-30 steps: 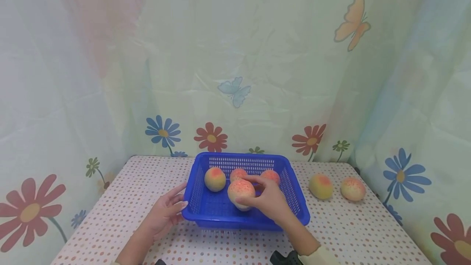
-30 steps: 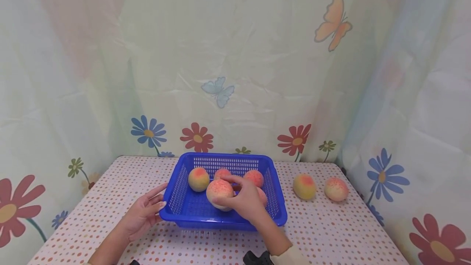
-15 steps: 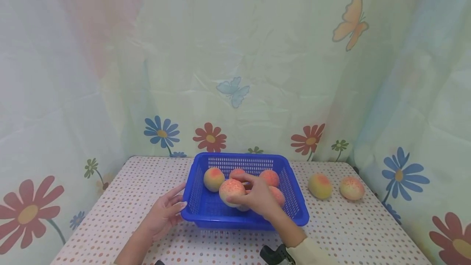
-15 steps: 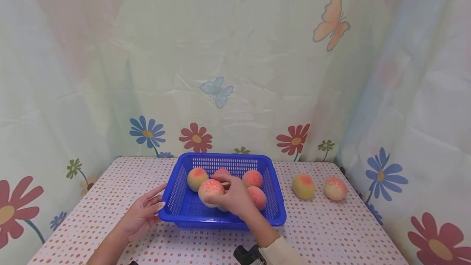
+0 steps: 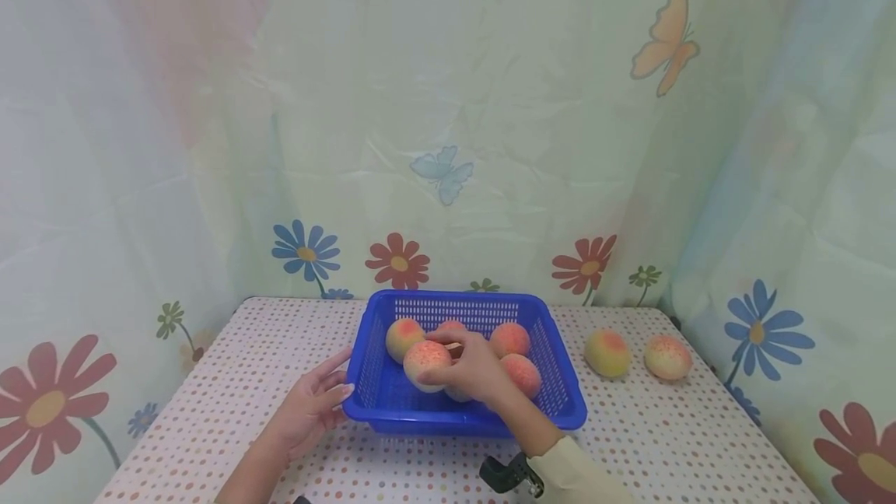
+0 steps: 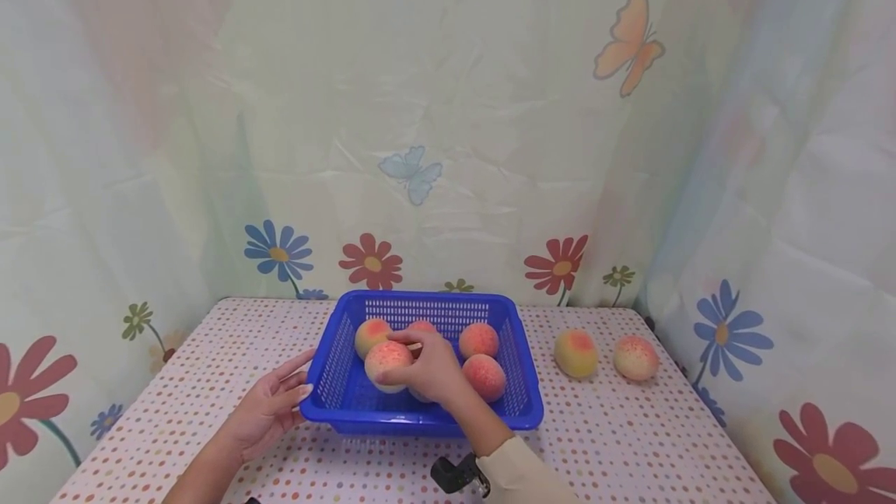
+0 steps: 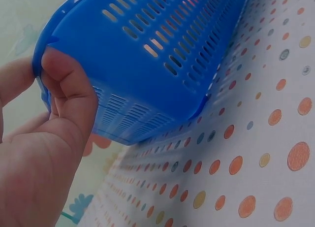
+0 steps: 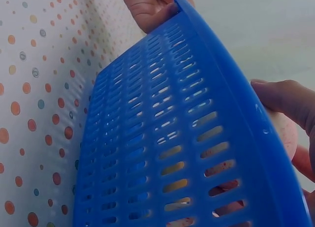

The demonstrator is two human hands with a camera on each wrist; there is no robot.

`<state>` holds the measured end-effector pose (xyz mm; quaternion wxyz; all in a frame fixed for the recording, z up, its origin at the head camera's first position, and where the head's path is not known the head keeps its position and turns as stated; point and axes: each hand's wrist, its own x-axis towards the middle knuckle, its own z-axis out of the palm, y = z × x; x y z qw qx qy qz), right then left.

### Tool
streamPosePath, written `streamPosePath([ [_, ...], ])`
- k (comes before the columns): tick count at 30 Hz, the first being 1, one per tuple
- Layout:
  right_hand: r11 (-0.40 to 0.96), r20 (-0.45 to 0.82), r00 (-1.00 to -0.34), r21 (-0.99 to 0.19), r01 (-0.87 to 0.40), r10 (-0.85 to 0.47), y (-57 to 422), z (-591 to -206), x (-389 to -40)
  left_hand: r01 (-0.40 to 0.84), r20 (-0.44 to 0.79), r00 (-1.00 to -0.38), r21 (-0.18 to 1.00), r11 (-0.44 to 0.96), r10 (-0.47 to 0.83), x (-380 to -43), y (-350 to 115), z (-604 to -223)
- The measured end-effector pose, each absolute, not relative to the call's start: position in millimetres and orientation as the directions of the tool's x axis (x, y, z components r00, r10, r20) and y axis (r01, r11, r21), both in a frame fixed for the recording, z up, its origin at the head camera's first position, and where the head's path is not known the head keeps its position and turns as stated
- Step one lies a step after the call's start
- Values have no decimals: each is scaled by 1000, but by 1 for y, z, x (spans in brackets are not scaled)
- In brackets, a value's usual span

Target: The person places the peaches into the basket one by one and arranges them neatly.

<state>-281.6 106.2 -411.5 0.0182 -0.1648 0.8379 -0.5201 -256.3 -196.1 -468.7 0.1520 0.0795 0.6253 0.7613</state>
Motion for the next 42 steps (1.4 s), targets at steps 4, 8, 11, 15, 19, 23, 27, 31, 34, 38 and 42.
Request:
streamPosePath([
  [4, 440, 148, -944, -856, -271, -294, 102, -410, -284, -130, -66, -941, 976, -174, 331, -256, -196, -468],
  [8, 463, 152, -940, -839, -285, -304, 97, -406, -285, -130, -66, -940, 977, -169, 336, -257, -196, -468],
  [11, 477, 148, -941, -831, -285, -305, 93, -404, -285, -132, -69, -940, 977, -169, 334, -256, -196, -468],
  [15, 471, 134, -941, -839, -274, -309, 88, -403, -287, -132, -72, -941, 978, -164, 330, -255, -195, -467],
  [19, 456, 136, -939, -846, -277, -317, 81, -403, -290, -130, -72, -943, 978, -160, 325, -255, -195, -466],
  [23, 463, 136, -943, -844, -271, -303, 74, -403, -293, -138, -75, -942, 975, -173, 328, -255, -196, -466],
  [27, 505, 107, -958, -831, -232, -264, 69, -404, -295, -146, -79, -938, 973, -178, 336, -255, -197, -466],
  [31, 523, 56, -966, -832, -184, -251, 64, -407, -297, -149, -85, -938, 975, -167, 336, -255, -196, -466],
  [34, 513, 26, -964, -843, -163, -263, 61, -409, -297, -150, -89, -938, 975, -162, 334, -254, -196, -465],
  [38, 529, 18, -961, -832, -166, -275, 59, -410, -298, -151, -87, -936, 974, -169, 340, -254, -196, -464],
  [42, 560, 15, -961, -810, -174, -276, 57, -412, -299, -146, -79, -936, 974, -171, 344, -254, -197, -465],
])
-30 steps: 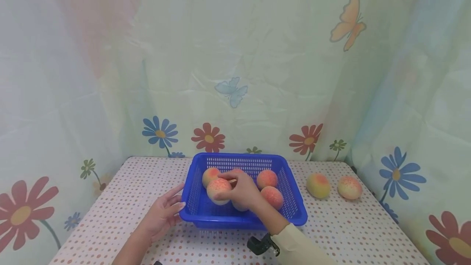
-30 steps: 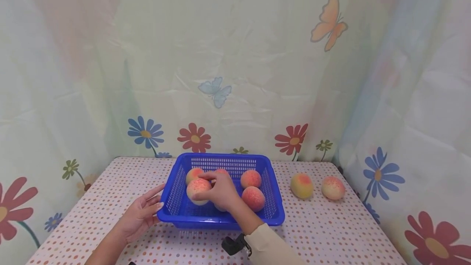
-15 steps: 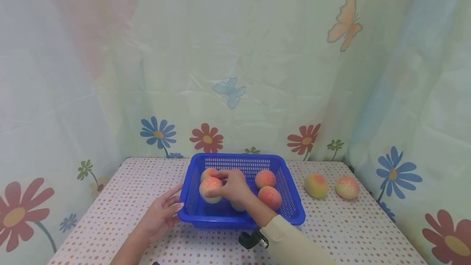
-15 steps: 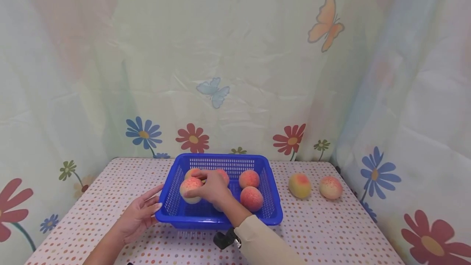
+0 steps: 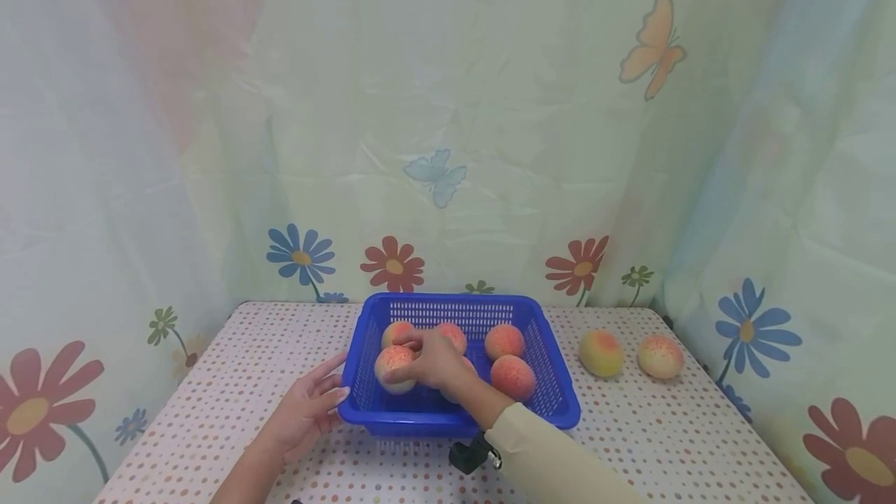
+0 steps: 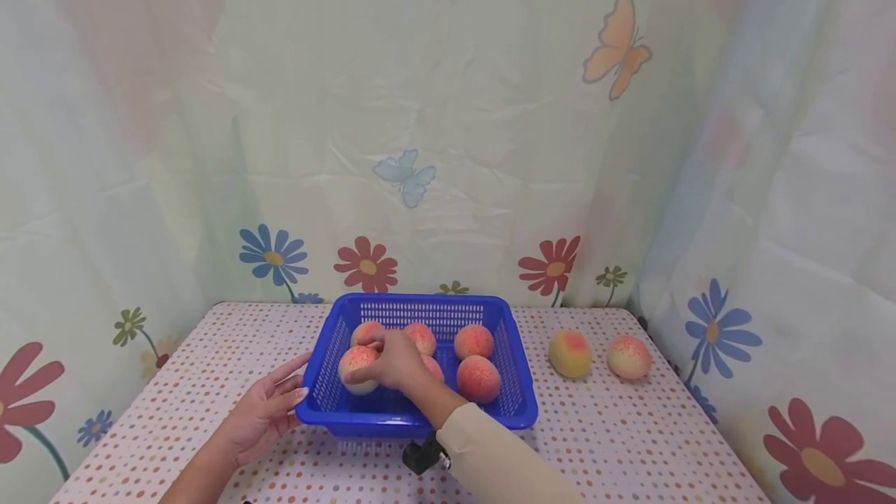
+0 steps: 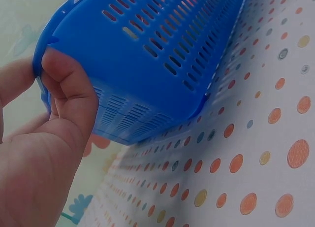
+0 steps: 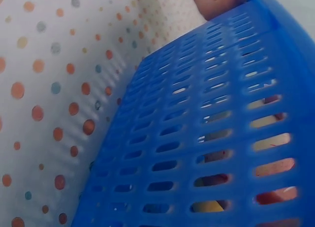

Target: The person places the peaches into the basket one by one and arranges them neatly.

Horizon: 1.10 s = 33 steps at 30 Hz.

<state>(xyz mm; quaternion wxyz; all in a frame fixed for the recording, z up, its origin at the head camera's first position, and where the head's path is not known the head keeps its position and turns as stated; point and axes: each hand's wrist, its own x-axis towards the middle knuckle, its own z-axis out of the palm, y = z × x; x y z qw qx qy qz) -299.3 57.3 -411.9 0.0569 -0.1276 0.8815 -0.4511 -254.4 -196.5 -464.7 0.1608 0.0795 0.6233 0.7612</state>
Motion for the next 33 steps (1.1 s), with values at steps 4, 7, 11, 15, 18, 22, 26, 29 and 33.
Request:
streamPosePath([
  [4, 587, 20, -960, -788, -188, -281, 55, -415, -301, -142, -76, -937, 974, -174, 341, -254, -197, -465],
  [7, 611, 27, -956, -764, -208, -292, 53, -417, -303, -142, -77, -939, 975, -172, 336, -254, -197, -465],
  [11, 631, 22, -958, -748, -206, -287, 50, -419, -305, -140, -77, -940, 976, -168, 334, -253, -197, -463],
  [15, 623, 4, -962, -762, -179, -273, 49, -419, -304, -141, -75, -937, 975, -173, 340, -253, -197, -462],
  [18, 612, -21, -964, -776, -152, -267, 49, -420, -303, -144, -77, -935, 974, -174, 345, -254, -197, -462],
  [22, 614, -43, -962, -777, -138, -270, 50, -421, -303, -147, -80, -934, 974, -173, 348, -254, -197, -463],
  [26, 624, -57, -960, -770, -132, -273, 51, -421, -301, -150, -82, -934, 973, -175, 347, -254, -196, -463],
  [29, 626, -67, -961, -770, -121, -268, 51, -421, -300, -154, -86, -935, 973, -175, 343, -253, -196, -463],
  [33, 622, -71, -961, -774, -117, -269, 50, -422, -300, -157, -90, -937, 972, -175, 337, -253, -195, -462],
])
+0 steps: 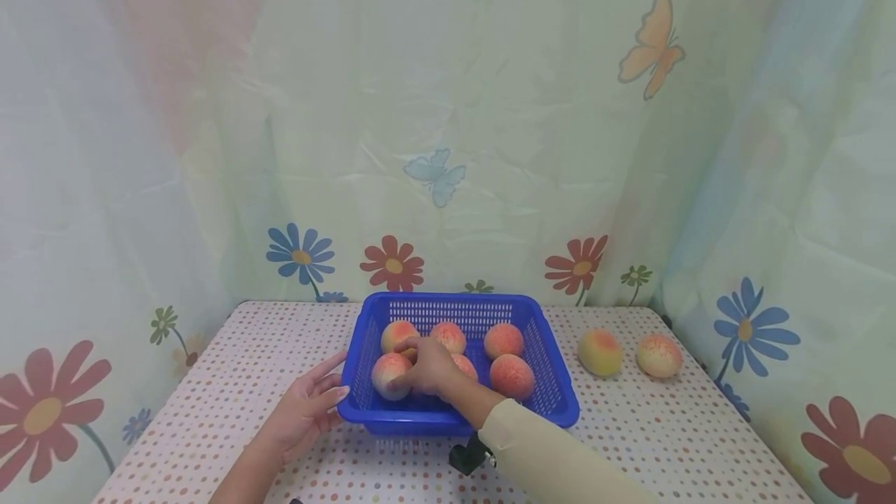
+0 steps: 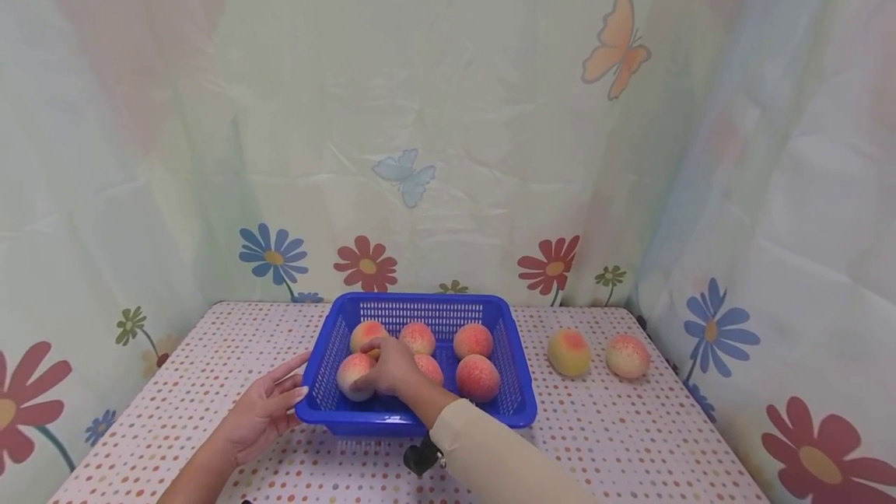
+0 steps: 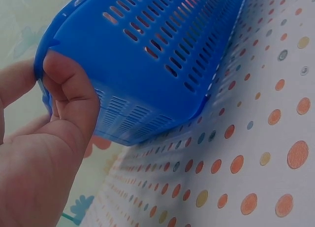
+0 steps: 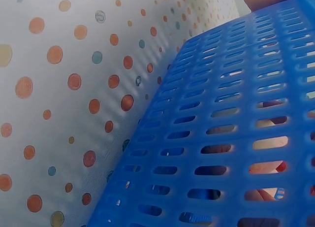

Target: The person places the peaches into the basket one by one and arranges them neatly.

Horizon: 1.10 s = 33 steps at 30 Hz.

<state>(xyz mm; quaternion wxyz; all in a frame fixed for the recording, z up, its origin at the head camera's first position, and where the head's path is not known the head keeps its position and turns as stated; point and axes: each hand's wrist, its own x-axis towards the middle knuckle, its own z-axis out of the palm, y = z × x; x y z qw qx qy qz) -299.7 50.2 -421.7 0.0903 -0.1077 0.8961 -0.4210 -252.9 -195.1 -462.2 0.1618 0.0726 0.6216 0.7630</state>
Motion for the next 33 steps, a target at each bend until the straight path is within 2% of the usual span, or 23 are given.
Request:
streamPosePath([
  [9, 633, -95, -963, -769, -91, -254, 48, -422, -299, -154, -90, -937, 974, -169, 337, -253, -195, -462],
  [18, 646, -54, -959, -749, -146, -279, 48, -422, -301, -153, -94, -938, 976, -157, 333, -253, -195, -462],
  [33, 638, -94, -951, -760, -121, -293, 47, -422, -299, -160, -101, -938, 975, -156, 332, -253, -196, -461],
])
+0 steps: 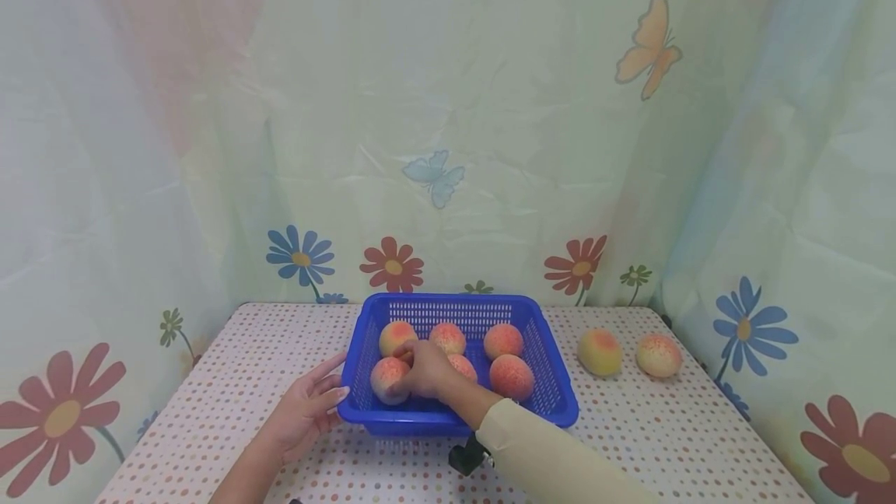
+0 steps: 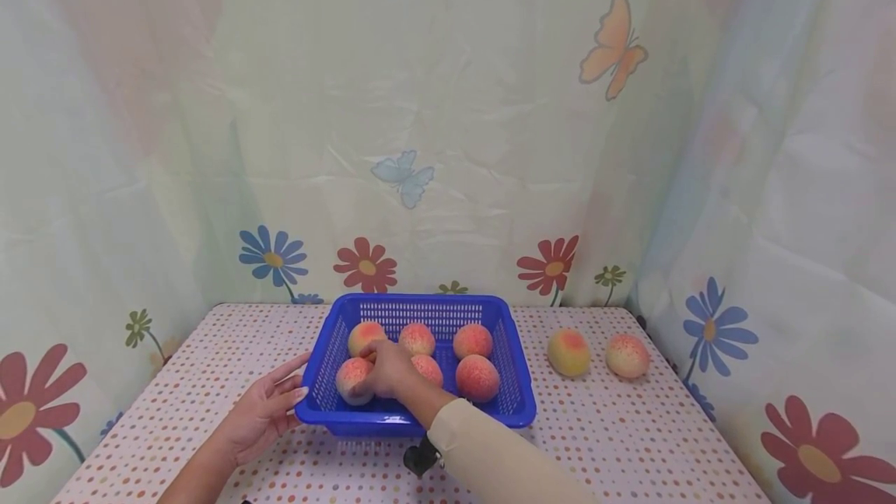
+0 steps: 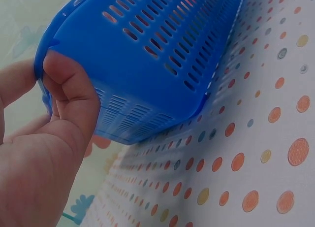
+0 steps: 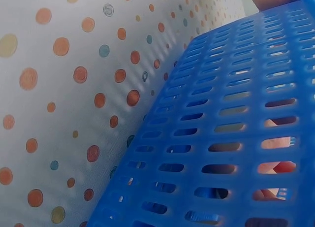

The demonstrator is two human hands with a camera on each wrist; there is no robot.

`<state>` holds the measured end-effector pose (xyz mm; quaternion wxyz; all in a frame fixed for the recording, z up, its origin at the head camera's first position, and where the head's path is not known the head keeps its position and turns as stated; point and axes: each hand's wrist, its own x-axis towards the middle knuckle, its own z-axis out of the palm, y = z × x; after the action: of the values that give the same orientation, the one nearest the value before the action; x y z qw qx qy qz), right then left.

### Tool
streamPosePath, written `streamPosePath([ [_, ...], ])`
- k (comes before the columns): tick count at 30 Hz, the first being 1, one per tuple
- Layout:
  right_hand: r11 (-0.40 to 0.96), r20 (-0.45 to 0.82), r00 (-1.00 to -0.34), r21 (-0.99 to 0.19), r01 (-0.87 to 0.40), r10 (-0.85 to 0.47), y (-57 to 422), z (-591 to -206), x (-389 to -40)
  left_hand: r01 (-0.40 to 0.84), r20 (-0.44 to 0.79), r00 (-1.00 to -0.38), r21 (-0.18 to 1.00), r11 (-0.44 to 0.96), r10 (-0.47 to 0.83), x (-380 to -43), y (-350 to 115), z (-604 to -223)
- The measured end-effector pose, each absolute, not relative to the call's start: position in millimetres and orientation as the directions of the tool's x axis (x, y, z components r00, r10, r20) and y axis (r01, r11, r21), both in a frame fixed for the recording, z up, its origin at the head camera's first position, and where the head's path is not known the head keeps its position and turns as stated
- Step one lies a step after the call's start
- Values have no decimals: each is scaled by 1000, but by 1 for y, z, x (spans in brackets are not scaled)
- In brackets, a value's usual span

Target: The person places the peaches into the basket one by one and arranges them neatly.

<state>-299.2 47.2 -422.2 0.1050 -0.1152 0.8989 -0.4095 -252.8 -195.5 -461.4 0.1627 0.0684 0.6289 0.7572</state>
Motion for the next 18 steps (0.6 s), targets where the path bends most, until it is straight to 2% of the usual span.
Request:
streamPosePath([
  [18, 686, -77, -951, -710, -158, -299, 45, -426, -303, -153, -97, -938, 977, -147, 332, -252, -195, -461],
])
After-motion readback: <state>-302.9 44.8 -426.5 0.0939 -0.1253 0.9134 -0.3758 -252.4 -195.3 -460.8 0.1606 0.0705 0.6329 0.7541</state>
